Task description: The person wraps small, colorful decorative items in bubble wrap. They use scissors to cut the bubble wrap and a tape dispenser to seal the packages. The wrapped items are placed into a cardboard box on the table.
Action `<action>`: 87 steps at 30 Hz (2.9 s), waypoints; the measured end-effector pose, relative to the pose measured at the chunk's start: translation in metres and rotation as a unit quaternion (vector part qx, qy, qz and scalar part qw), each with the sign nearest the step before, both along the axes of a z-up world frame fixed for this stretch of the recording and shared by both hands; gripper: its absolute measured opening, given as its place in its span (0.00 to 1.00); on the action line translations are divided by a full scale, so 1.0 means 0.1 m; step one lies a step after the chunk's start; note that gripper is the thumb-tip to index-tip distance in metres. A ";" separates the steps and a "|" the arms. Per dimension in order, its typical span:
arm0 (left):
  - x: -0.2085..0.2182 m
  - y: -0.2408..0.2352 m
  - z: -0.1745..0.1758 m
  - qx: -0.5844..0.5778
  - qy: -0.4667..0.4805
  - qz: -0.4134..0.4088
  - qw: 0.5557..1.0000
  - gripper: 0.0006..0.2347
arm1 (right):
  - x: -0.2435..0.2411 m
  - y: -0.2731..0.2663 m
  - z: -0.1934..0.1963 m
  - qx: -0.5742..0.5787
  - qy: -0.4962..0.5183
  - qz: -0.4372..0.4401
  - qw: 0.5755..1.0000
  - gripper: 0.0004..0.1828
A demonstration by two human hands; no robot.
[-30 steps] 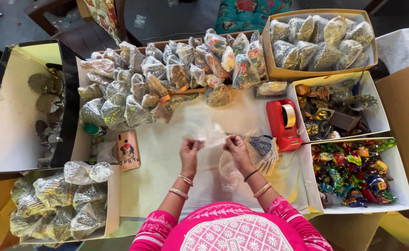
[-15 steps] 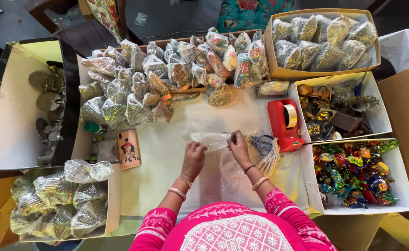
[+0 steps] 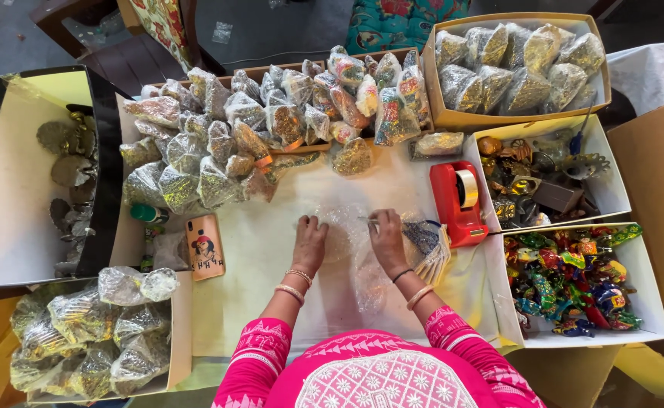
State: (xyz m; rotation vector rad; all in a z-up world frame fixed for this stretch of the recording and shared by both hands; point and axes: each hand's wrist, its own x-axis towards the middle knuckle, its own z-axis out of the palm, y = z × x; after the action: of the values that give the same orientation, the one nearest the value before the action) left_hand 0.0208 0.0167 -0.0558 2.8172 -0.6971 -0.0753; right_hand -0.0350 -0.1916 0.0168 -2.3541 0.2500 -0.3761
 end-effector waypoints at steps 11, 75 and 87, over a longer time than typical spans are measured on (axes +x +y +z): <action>-0.19 0.20 -0.15 -0.020 -0.004 -0.077 0.997 0.26 | -0.12 0.04 -0.56 -0.155 0.020 0.253 0.955 0.29; -0.20 0.29 -0.06 -0.030 -0.035 -0.095 0.994 0.29 | -0.03 -2.72 0.31 -0.270 0.027 -0.213 0.939 0.20; -0.19 0.28 -0.03 -0.042 -0.027 -0.085 0.995 0.28 | 0.84 -3.30 -0.41 -0.242 0.108 -0.225 0.938 0.31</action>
State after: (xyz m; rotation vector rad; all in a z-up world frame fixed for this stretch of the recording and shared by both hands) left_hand 0.0015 0.0443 -0.0587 2.6849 -0.9284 0.0019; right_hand 0.0495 -0.5220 -0.0240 -2.8173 0.9019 -0.4297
